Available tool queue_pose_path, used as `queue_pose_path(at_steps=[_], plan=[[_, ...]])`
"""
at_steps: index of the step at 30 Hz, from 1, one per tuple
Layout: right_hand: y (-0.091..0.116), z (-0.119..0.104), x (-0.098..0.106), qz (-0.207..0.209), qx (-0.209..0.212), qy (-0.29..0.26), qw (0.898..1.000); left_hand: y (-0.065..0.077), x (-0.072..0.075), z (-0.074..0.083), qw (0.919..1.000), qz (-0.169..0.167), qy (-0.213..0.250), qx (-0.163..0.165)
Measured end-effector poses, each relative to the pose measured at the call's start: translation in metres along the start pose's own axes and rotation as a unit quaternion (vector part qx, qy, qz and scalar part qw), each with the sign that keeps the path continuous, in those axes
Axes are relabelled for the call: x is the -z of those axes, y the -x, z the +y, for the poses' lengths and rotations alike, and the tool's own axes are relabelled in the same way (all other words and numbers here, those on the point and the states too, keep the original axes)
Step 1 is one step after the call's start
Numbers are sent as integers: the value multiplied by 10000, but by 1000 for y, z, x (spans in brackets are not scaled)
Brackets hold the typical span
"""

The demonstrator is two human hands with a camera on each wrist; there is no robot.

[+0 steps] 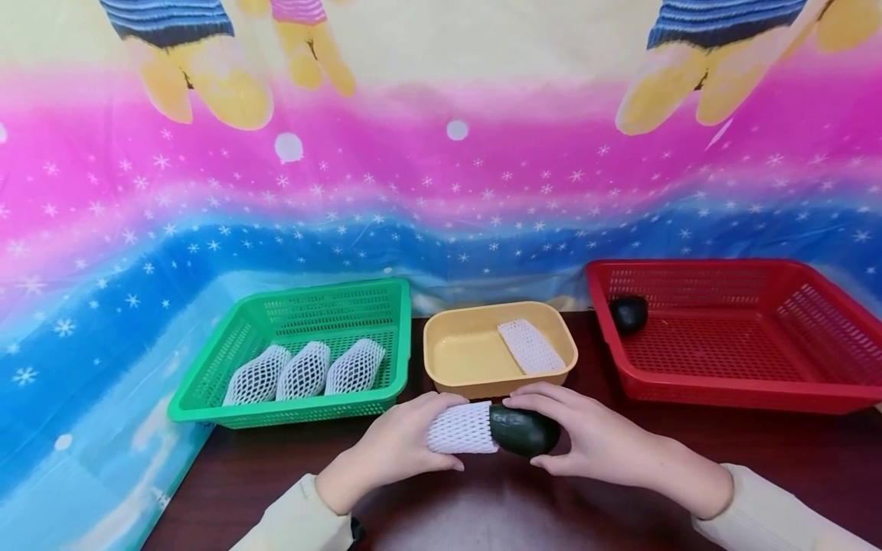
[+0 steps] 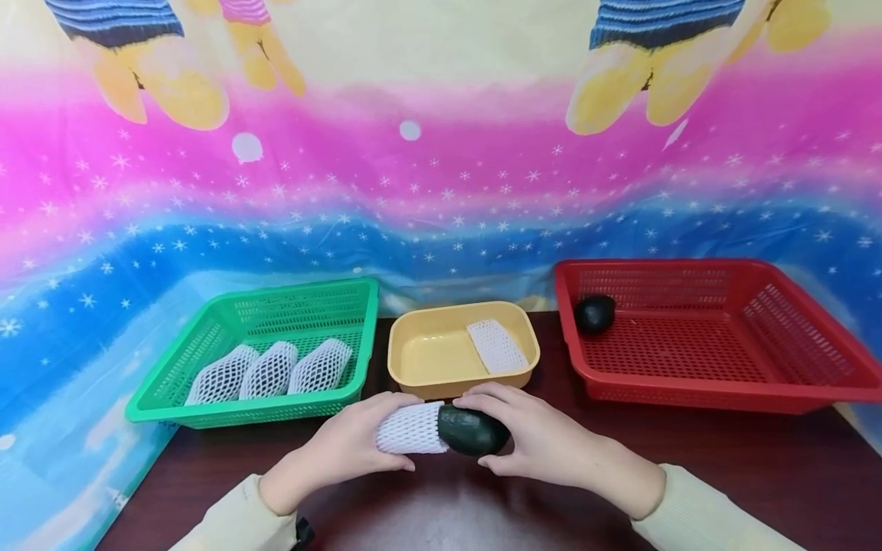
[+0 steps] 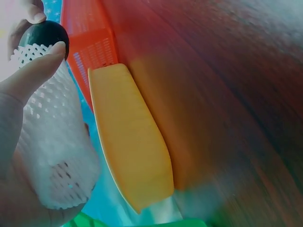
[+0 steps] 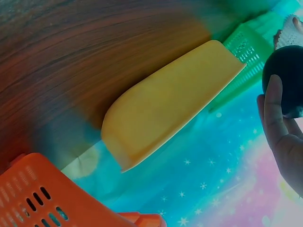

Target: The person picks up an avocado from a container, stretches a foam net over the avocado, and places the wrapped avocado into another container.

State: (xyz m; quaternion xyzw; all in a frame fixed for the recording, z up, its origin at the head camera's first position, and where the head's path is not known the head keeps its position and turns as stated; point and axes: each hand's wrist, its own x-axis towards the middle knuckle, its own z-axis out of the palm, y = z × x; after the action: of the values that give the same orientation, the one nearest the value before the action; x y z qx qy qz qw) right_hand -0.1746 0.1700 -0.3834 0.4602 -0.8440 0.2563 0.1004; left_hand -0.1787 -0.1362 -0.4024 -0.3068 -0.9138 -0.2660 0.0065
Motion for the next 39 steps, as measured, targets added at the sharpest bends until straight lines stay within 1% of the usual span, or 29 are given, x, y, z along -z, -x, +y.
queue_pose_path(at_steps=[3, 7, 10, 18, 21, 25, 28, 32, 34, 36, 39], plan=[[-1, -1, 0, 29, 24, -10, 10000, -3, 0, 4, 9998, 145, 101, -89], [-2, -2, 0, 132, 50, 24, 9999, -4, 0, 8, 9979, 517, 310, -228], [-2, -2, -1, 231, 66, 19, 9997, -5, 0, 9, 9961, 723, 392, -319], [-5, -3, -5, 453, 88, -208, 9987, -4, -4, 15, 9923, 999, 565, -464], [-7, -5, -4, 526, -29, -296, 9982, -4, -5, 16, 9901, 1166, 560, -554], [-6, -7, -4, 616, -326, -480, 9964, -4, -5, 18, 9870, 1324, 624, -670], [-5, -8, -5, 755, -355, -636, 9945, -5, -4, 19, 9859, 1357, 720, -668], [-5, -9, -6, 972, -140, -937, 9907, -5, -2, 22, 9852, 1290, 1015, -492], [-5, -9, -6, 1038, -41, -1203, 9873, -5, -1, 23, 9841, 1284, 1158, -409], [-5, -9, -6, 1112, -34, -1469, 9829, -6, -1, 24, 9830, 1297, 1247, -354], [-4, -10, -6, 1187, -161, -1841, 9756, -5, 0, 25, 9833, 1246, 1290, -322]])
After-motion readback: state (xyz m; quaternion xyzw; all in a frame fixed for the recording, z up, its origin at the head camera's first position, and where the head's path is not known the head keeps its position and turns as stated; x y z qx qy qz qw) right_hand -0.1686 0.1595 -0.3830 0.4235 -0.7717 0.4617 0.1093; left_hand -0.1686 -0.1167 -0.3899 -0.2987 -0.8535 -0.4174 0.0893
